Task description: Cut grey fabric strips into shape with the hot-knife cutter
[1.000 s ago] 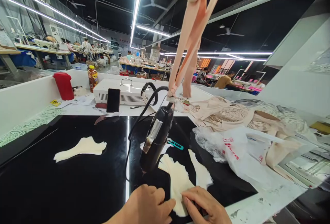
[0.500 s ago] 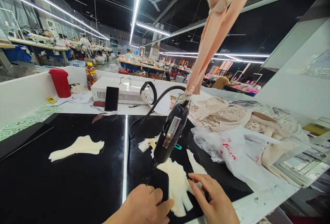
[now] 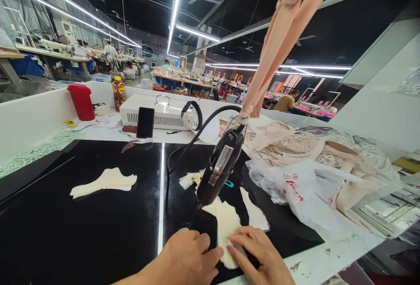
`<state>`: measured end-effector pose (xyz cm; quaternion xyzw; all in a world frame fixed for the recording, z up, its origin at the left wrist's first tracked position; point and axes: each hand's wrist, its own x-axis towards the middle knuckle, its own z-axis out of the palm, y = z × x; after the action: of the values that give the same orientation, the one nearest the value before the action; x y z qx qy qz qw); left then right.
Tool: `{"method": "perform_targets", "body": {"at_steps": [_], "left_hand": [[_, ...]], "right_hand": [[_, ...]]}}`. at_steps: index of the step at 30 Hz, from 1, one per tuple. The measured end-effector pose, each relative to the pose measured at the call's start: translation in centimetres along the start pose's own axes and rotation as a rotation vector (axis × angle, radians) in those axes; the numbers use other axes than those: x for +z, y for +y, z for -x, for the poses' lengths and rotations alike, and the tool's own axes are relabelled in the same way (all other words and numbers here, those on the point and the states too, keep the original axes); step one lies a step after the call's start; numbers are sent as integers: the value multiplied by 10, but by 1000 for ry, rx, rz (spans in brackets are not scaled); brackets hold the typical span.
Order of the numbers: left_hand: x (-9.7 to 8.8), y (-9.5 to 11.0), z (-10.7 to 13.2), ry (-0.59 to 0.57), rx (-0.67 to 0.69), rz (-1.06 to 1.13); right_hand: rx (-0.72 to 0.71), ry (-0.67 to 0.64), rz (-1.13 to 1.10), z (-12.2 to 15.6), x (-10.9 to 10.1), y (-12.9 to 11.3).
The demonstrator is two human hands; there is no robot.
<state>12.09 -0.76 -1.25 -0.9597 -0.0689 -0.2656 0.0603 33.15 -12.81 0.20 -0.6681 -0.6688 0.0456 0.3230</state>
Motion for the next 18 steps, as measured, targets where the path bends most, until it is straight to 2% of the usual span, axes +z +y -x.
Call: {"method": "perform_targets", "body": {"at_steps": [3, 6, 10, 14, 18], "left_hand": [[-2, 0, -3, -69, 13, 2], [-4, 1, -7, -174, -8, 11], [-8, 1, -10, -274, -12, 25], [-7, 1, -10, -246, -23, 42], [-3, 0, -7, -189, -9, 40]], "right_hand": [[-2, 33, -33, -3, -2, 0], [78, 174, -80, -5, -7, 3], [153, 220, -57, -8, -19, 15], [157, 244, -36, -13, -28, 23], [84, 232, -53, -14, -32, 12]]}}
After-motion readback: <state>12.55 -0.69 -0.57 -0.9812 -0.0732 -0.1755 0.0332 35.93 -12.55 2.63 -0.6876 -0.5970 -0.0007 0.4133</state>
